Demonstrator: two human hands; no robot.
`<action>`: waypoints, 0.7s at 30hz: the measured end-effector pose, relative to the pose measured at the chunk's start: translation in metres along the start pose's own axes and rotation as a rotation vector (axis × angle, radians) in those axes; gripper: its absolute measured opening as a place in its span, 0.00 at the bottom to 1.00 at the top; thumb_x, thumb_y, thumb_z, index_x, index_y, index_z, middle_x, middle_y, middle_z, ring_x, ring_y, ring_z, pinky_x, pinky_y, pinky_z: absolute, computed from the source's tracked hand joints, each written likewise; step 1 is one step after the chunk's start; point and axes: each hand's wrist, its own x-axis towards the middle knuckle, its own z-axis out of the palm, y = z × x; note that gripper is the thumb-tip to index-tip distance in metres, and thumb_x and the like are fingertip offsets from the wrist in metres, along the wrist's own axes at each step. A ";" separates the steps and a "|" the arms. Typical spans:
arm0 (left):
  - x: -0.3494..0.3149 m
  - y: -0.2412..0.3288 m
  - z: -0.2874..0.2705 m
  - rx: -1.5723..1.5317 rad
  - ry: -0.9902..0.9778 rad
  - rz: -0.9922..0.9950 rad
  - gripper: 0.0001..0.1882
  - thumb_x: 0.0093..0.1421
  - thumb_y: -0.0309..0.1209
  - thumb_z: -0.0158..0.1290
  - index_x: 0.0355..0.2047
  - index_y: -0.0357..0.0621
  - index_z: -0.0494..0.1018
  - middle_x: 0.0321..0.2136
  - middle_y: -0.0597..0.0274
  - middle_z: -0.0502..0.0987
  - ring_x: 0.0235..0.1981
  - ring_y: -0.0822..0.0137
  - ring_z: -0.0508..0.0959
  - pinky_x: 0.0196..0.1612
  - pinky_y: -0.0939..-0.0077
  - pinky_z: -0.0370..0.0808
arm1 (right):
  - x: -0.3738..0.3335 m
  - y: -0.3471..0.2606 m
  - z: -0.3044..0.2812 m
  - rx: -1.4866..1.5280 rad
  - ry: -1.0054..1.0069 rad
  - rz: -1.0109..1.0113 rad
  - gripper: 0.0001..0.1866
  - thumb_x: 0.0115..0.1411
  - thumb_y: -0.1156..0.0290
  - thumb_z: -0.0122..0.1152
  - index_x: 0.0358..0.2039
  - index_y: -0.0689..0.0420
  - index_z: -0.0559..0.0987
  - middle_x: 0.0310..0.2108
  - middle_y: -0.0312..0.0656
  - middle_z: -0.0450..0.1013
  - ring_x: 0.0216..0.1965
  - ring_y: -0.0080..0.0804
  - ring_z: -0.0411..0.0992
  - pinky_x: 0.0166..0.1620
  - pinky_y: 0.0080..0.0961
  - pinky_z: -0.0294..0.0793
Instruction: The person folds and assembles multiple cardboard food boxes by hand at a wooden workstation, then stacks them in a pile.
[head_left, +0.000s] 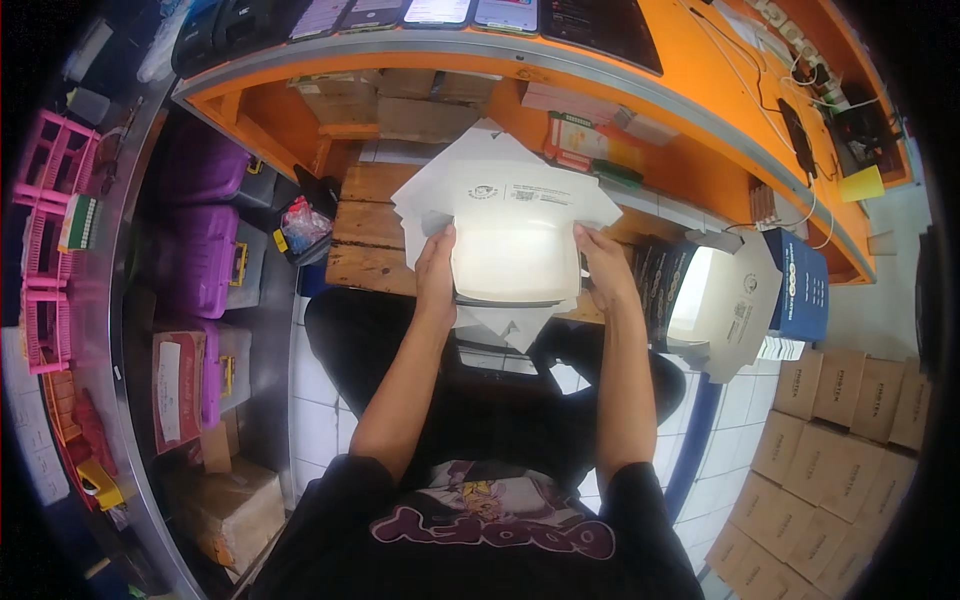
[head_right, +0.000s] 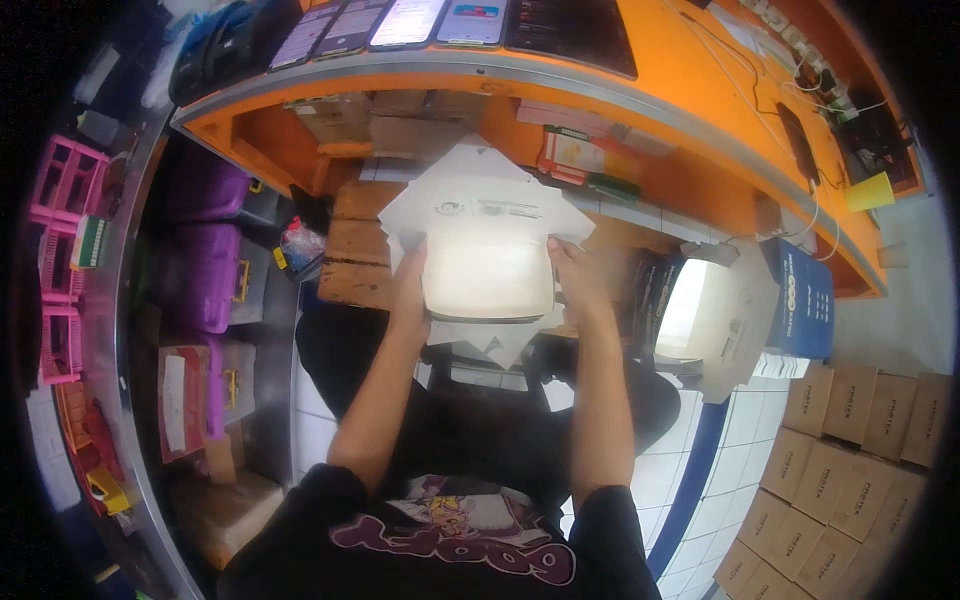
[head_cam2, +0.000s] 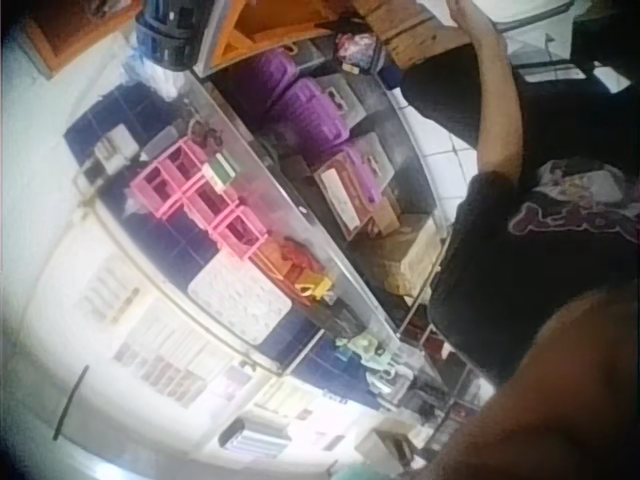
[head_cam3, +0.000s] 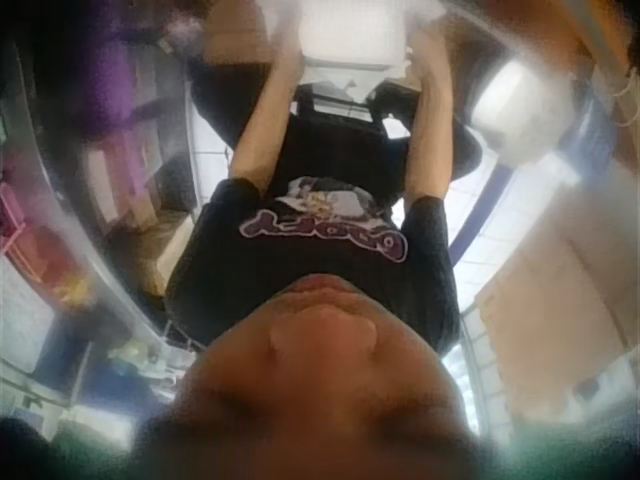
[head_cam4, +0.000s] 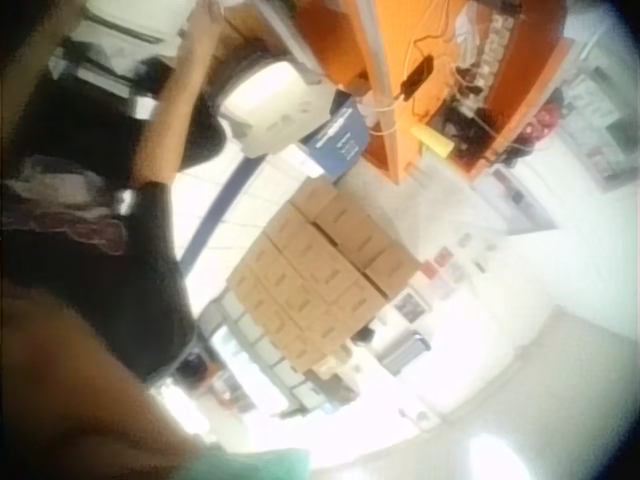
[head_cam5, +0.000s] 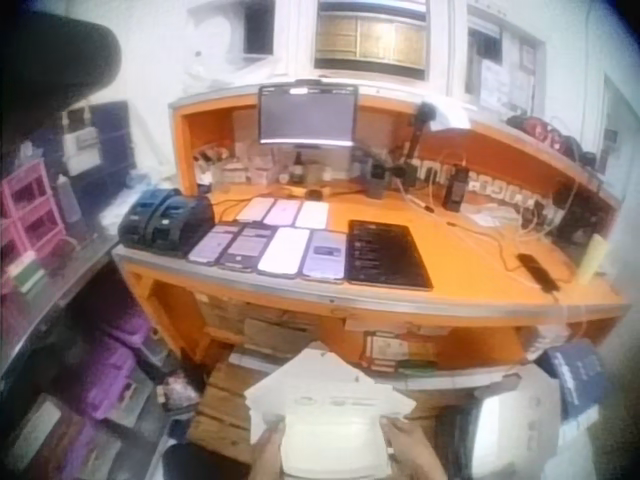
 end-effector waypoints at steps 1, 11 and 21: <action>-0.002 0.000 0.000 -0.010 -0.003 0.016 0.22 0.72 0.42 0.53 0.55 0.34 0.75 0.49 0.57 0.79 0.50 0.67 0.78 0.54 0.73 0.74 | -0.001 -0.001 0.000 0.000 -0.011 0.008 0.24 0.72 0.61 0.60 0.60 0.65 0.77 0.53 0.44 0.77 0.53 0.33 0.74 0.54 0.30 0.75; -0.009 -0.002 -0.001 -0.001 0.032 0.051 0.22 0.71 0.41 0.56 0.55 0.35 0.74 0.47 0.58 0.79 0.49 0.69 0.78 0.53 0.74 0.74 | 0.021 0.010 -0.004 -0.199 0.044 -0.028 0.21 0.71 0.64 0.56 0.57 0.67 0.79 0.49 0.46 0.79 0.50 0.36 0.76 0.53 0.34 0.75; 0.007 -0.008 0.002 0.044 0.073 -0.016 0.22 0.68 0.40 0.60 0.52 0.34 0.74 0.45 0.55 0.78 0.47 0.68 0.78 0.51 0.74 0.76 | 0.052 0.012 -0.020 -0.478 -0.025 -0.018 0.22 0.67 0.60 0.55 0.51 0.65 0.81 0.47 0.45 0.80 0.46 0.38 0.79 0.49 0.38 0.78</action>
